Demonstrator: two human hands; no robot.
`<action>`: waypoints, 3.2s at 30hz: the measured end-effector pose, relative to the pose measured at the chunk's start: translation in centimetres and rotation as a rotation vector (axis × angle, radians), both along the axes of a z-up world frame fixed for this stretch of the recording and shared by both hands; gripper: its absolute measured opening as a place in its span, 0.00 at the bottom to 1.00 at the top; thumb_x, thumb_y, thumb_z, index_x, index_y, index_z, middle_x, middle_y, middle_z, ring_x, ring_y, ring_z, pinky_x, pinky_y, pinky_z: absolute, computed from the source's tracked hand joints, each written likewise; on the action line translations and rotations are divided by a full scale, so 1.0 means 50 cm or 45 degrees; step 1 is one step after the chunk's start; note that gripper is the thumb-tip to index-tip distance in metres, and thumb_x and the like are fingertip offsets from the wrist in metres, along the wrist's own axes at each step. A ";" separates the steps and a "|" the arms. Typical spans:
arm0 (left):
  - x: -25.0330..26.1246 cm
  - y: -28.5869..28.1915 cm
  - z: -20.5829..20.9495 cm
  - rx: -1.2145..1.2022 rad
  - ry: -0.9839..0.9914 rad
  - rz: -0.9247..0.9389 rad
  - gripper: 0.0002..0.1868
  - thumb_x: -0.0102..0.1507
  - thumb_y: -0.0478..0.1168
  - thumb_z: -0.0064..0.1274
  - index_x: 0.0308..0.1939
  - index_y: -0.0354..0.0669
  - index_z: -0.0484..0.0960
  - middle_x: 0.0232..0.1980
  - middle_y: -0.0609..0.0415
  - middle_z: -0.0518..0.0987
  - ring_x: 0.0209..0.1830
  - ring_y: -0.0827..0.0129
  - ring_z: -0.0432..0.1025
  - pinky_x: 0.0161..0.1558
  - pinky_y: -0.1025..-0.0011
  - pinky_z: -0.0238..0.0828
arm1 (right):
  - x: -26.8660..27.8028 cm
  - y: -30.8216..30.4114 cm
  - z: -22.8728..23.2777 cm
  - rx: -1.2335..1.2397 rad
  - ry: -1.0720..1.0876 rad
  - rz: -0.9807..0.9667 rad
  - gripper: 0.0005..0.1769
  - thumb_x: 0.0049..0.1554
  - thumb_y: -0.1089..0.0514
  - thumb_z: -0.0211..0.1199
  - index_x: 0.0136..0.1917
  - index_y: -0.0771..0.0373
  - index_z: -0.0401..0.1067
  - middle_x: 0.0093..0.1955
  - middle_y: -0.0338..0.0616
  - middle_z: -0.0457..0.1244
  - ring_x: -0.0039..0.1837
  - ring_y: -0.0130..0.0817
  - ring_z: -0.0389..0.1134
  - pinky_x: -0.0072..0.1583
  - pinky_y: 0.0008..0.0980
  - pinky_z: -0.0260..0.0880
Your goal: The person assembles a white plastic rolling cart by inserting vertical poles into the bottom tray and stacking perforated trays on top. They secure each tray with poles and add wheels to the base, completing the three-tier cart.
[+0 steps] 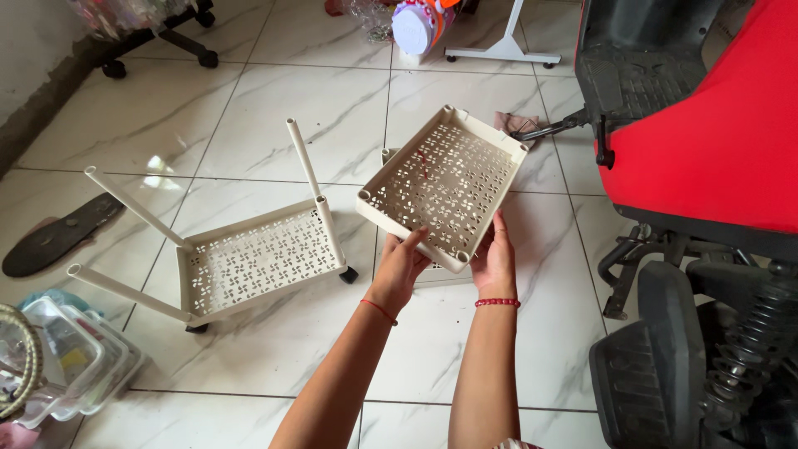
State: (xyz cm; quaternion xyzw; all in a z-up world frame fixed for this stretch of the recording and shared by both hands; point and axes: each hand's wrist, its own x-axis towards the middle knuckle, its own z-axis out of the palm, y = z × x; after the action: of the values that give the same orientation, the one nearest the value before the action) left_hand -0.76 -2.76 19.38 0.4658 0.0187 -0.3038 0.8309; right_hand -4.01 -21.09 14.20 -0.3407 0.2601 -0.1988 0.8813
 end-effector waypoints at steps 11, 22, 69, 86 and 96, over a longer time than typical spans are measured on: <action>0.008 0.064 0.036 -0.008 -0.126 -0.062 0.22 0.64 0.44 0.48 0.62 0.47 0.68 0.56 0.54 0.78 0.53 0.65 0.74 0.55 0.63 0.71 | -0.016 0.020 0.073 -0.001 -0.006 -0.049 0.27 0.59 0.36 0.57 0.64 0.54 0.70 0.58 0.36 0.66 0.57 0.29 0.68 0.55 0.33 0.71; 0.003 0.150 0.130 0.002 -0.183 -0.013 0.27 0.65 0.59 0.50 0.60 0.47 0.72 0.58 0.59 0.76 0.55 0.69 0.72 0.58 0.62 0.66 | -0.017 0.102 0.139 0.028 -0.180 -0.144 0.25 0.57 0.45 0.63 0.63 0.59 0.69 0.58 0.40 0.64 0.57 0.33 0.68 0.55 0.34 0.74; -0.027 0.553 0.108 -0.660 -0.190 0.913 0.13 0.67 0.51 0.51 0.48 0.49 0.79 0.47 0.62 0.82 0.48 0.74 0.75 0.49 0.74 0.68 | 0.049 0.605 0.263 -0.160 -0.482 0.282 0.20 0.58 0.53 0.67 0.60 0.59 0.68 0.59 0.42 0.63 0.61 0.45 0.71 0.60 0.42 0.77; -0.054 0.612 0.159 -0.562 -0.319 1.372 0.26 0.65 0.41 0.55 0.64 0.44 0.64 0.56 0.51 0.74 0.49 0.62 0.76 0.45 0.64 0.79 | 0.034 0.764 0.279 -0.422 -0.458 0.636 0.21 0.60 0.50 0.66 0.61 0.59 0.65 0.55 0.38 0.65 0.57 0.34 0.71 0.60 0.39 0.75; -0.064 0.655 0.160 -0.481 -0.400 1.563 0.23 0.68 0.41 0.51 0.64 0.43 0.62 0.57 0.52 0.72 0.54 0.62 0.78 0.50 0.61 0.82 | 0.064 0.731 0.248 -0.841 -0.084 0.453 0.31 0.60 0.37 0.61 0.64 0.63 0.64 0.58 0.46 0.63 0.52 0.35 0.73 0.49 0.29 0.73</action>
State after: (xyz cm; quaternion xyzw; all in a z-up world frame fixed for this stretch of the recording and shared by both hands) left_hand -3.97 29.99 27.40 0.2557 0.1060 0.2986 0.9134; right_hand -0.84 15.47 26.60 -0.6400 0.0902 -0.1268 0.7525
